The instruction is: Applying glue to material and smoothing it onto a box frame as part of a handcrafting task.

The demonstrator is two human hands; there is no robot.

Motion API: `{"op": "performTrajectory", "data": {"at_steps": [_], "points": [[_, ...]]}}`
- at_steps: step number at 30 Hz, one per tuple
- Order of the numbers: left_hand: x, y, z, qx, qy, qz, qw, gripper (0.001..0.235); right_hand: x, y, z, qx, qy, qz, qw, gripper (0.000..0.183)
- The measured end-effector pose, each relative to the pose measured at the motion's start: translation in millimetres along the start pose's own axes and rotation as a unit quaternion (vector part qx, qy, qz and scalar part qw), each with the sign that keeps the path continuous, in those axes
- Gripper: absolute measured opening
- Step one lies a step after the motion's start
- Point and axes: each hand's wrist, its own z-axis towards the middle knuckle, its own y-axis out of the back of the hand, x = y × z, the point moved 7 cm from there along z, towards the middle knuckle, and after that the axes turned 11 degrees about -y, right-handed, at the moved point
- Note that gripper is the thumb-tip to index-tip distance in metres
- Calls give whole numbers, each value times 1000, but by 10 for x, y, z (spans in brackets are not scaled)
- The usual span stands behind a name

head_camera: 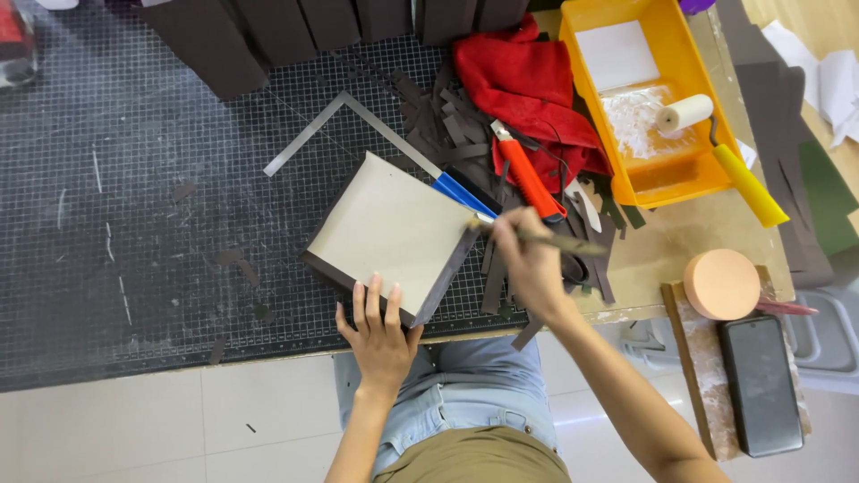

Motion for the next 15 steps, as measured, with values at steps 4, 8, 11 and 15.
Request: {"op": "performTrajectory", "data": {"at_steps": [4, 8, 11, 15], "points": [[-1, 27, 31, 1, 0, -1, 1000, 59, -3, -140, -216, 62, -54, 35, 996, 17], [-3, 29, 26, 1, 1, -3, 1000, 59, 7, 14, -98, -11, -79, 69, 994, 19], [8, 29, 53, -5, 0, -1, 1000, 58, 4, -149, -287, 1, -79, 51, 996, 15], [-8, 54, 56, -6, 0, 1, 1000, 57, -47, -240, -493, 54, -162, 117, 978, 22]]}}
